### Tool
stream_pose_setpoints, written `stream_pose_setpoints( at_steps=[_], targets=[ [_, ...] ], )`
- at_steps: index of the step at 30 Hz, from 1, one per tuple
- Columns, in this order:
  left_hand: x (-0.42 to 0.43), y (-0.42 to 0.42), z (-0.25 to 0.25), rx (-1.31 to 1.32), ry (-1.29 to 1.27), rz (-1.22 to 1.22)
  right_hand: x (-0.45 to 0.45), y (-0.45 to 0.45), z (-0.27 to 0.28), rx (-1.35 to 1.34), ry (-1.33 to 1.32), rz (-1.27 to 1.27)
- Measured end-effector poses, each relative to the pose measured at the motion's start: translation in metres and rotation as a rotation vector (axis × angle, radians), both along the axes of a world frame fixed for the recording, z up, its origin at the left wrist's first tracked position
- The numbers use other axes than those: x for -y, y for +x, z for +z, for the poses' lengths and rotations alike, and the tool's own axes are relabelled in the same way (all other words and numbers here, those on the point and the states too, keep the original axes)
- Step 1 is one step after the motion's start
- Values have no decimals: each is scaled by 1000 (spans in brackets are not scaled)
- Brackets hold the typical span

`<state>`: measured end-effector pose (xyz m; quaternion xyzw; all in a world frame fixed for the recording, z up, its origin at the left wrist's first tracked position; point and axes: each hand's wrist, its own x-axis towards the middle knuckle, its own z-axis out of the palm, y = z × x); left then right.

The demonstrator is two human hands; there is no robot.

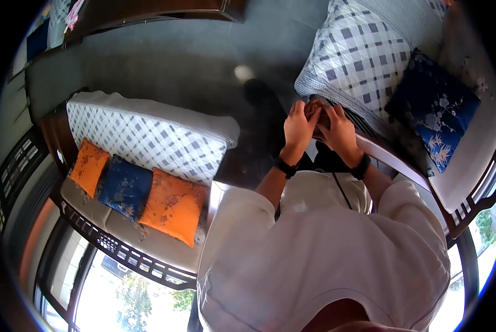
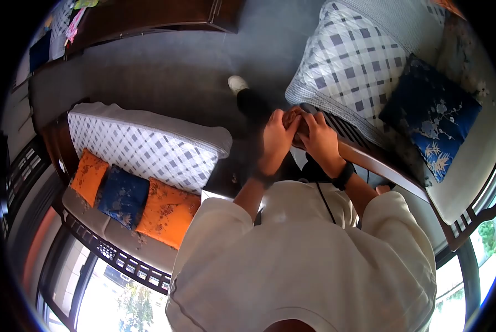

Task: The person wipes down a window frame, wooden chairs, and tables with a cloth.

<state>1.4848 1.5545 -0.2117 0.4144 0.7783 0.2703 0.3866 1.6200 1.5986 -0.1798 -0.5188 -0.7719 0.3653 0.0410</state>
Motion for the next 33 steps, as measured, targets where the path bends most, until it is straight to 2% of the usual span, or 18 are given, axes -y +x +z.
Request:
stream_pose_setpoints(
  at_steps=[3,6,9,11,13,17,18,21,23,25,26,30,33],
  targets=[
    [-21,-64,-6,140,13,65,-19,-64,-9,26,-55,-30],
    [-43,-134,-25,56,176,44,-40,-135,-19,8,-72,-94],
    [-66,-208,-29,274,93,214,-65,-209,-14,-162,-75,-105],
    [-83,-255,-27,209,129,230,-86,-251,-15,-257,-134,-97],
    [-104,-294,-17,302,92,291,-108,-284,-25,-392,-141,-96],
    [-146,-351,-13,490,149,338,-137,-335,-69,-681,-403,-262],
    [-157,-366,-14,504,99,320,-151,-353,-58,-843,-598,-342],
    [-187,-400,-43,547,218,318,-200,-384,-65,-841,-747,-290],
    [-206,-428,-65,542,182,214,-234,-406,-68,-694,-656,-251],
    [-228,-461,-81,545,127,127,-268,-430,-82,-519,-376,-95],
    [-239,-477,-92,495,134,87,-279,-445,-96,-557,-299,-104],
    [-288,-527,-120,285,166,57,-323,-504,-136,-385,-119,-5],
    [-329,-556,-151,123,187,-46,-345,-537,-166,-298,124,63]
  ],
)
